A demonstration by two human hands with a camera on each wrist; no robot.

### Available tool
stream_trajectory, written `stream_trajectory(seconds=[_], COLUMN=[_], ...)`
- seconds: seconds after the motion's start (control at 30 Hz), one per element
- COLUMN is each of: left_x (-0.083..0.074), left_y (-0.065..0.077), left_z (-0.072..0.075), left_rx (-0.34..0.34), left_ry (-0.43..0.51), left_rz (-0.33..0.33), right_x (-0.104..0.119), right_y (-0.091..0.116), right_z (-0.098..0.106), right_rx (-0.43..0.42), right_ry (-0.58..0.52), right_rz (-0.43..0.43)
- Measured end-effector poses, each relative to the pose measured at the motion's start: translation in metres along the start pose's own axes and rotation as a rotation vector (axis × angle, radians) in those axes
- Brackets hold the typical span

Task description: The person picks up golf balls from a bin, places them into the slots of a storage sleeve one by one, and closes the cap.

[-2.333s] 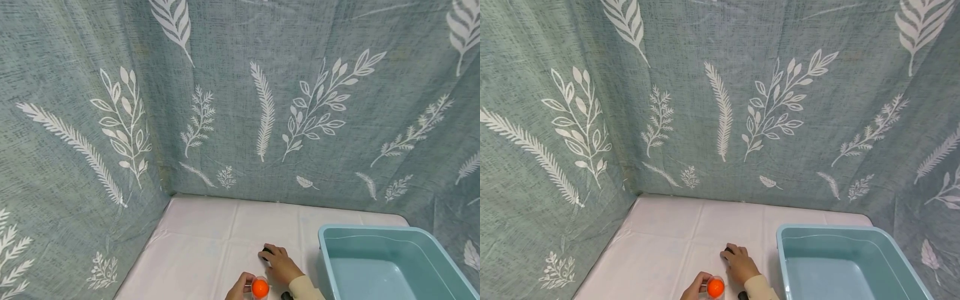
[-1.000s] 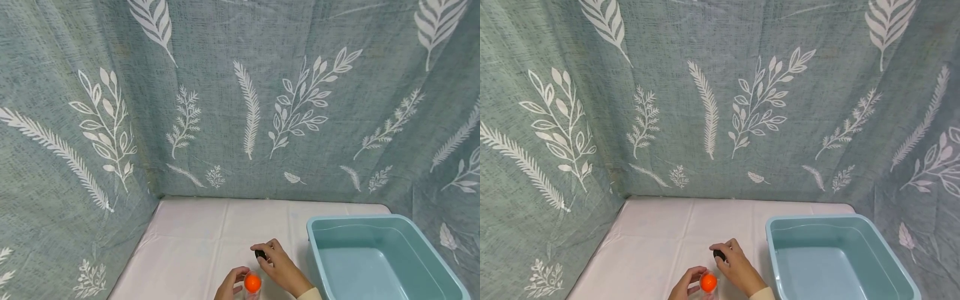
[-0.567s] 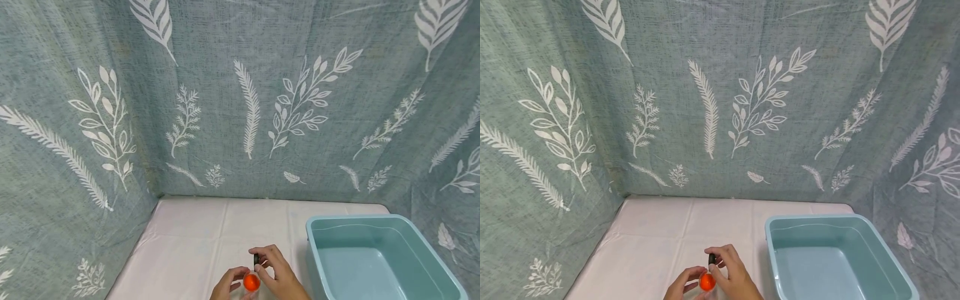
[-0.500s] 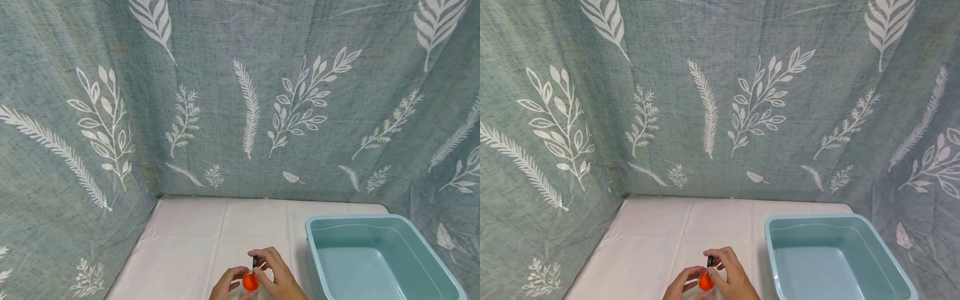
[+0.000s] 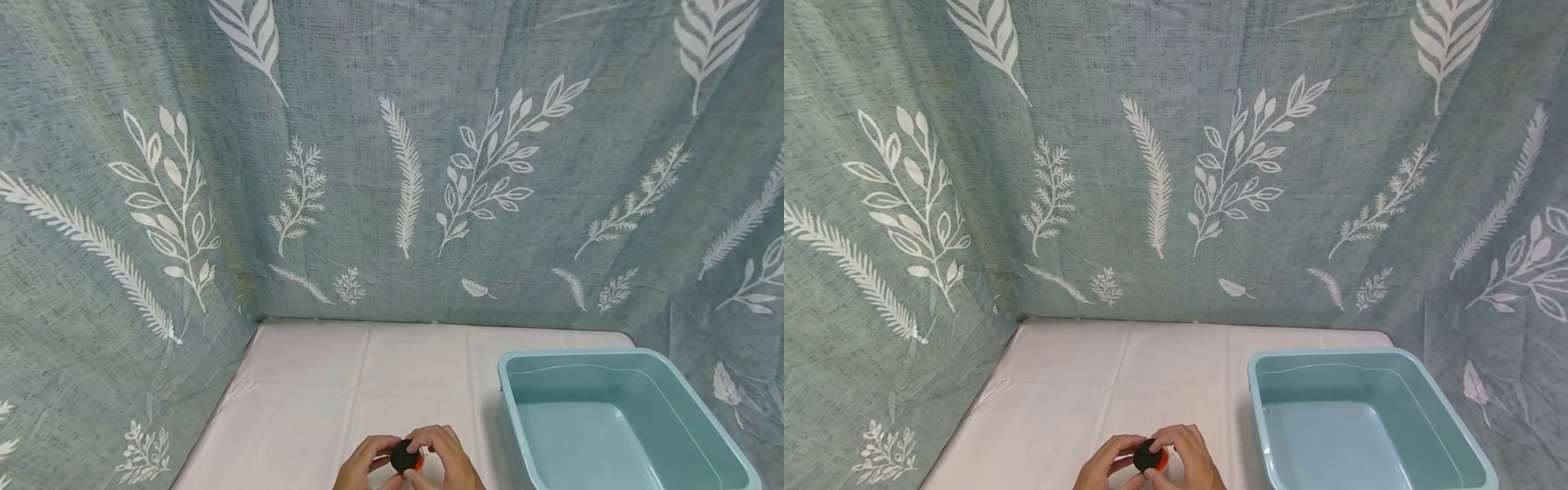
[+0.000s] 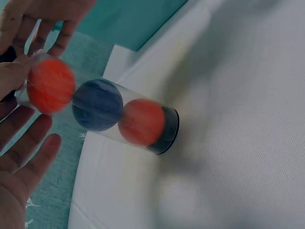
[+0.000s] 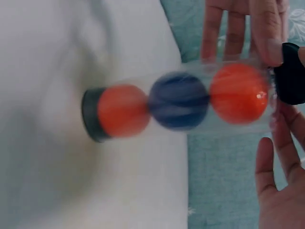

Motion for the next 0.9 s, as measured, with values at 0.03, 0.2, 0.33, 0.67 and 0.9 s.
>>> stream_trajectory(seconds=[0.03,0.2,0.33,0.67,0.9], left_x=[0.001,0.003,0.002,0.005,0.003], left_y=[0.0,0.002,0.001,0.001,0.0], left_z=[0.0,0.0,0.001,-0.001,-0.002], left_rx=[-0.004,-0.016,-0.021,-0.011,-0.007], left_ry=[0.006,0.02,0.018,0.108,0.133], left_rz=[-0.003,0.005,-0.012,0.005,0.044], right_x=[-0.001,-0.006,-0.009,-0.012,-0.013], right_y=[0.002,0.01,0.013,0.014,0.012], right_z=[0.0,0.001,0.002,0.002,0.002], right_rx=[-0.006,-0.036,-0.053,-0.045,-0.004], right_ry=[0.017,0.095,0.144,0.119,0.074], right_rz=[0.01,0.077,0.151,0.221,0.238])
Point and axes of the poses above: each hand's wrist, its own y-axis away from the middle knuckle, its own z-axis out of the back of the hand, x = y × z, the point moved 6 cm from there along -y, towards the middle knuckle, and after that the axes turned 11 degrees about -y, right-handed, at the moved point
